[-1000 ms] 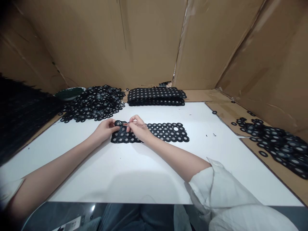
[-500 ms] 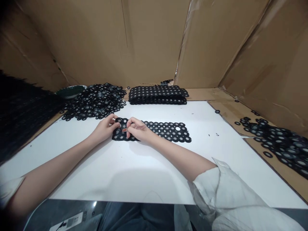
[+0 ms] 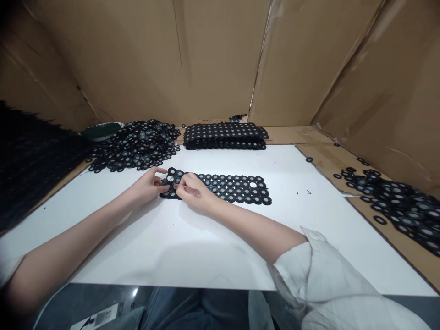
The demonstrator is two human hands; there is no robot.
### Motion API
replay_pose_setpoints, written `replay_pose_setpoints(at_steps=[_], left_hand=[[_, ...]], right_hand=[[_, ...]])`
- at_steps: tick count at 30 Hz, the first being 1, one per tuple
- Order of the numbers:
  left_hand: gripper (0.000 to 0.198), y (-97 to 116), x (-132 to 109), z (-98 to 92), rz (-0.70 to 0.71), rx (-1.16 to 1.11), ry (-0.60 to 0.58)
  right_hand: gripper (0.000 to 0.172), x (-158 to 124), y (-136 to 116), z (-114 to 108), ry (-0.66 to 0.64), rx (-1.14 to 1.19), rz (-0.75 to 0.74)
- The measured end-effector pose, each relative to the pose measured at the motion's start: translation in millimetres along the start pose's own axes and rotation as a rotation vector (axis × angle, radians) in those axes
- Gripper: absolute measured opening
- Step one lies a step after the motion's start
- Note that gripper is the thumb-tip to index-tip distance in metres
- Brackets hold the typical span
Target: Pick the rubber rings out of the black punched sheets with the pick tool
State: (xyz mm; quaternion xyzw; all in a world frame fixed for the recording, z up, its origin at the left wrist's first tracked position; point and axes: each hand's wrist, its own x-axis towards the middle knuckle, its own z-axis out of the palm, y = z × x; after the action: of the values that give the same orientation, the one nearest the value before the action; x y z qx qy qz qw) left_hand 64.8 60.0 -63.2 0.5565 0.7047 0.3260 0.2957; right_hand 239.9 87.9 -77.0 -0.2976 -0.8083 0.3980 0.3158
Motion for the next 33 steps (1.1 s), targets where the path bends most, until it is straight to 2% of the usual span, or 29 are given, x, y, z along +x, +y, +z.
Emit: replay_pose_setpoints(at_steps=[2, 5, 12, 19, 25, 29, 33], left_hand=[[0.048, 3.9, -2.4, 1.8, -0.054, -0.031, 0.029], [0.049, 9.9, -6.0, 2.5, -0.12, -0.096, 0.031], [0.042, 24.9, -19.2, 4.2, -0.152, -0.164, 0.084], [0.037, 34.3, -25.3, 2.0, -0.218, -0.211, 0.024], [0.042, 34.7, -26.8, 0.0, -0.198, -0.262, -0.071], [0.046, 36.2, -27.2, -1.4, -0.108, -0.2, -0.037], [0.048, 37.8, -25.0, -7.4, -0.094, -0.219, -0.025]], right_hand=[[0.02, -0.8, -3.4, -0.5, -0.039, -0.042, 0.004], [0.023, -0.9, -2.3, -0.6, -0.073, 0.005, 0.003], [0.024, 1.6, 13.8, 11.0, -0.005, -0.099, -0.069], [0.028, 3.6, 8.2, 7.3, -0.026, -0.033, -0.03], [0.025, 4.0, 0.5, 2.2, -0.023, 0.032, 0.07], [0.022, 5.1, 0.6, -2.1, -0.038, 0.088, 0.079], [0.022, 9.1, 2.7, -9.2, -0.061, 0.193, 0.102]])
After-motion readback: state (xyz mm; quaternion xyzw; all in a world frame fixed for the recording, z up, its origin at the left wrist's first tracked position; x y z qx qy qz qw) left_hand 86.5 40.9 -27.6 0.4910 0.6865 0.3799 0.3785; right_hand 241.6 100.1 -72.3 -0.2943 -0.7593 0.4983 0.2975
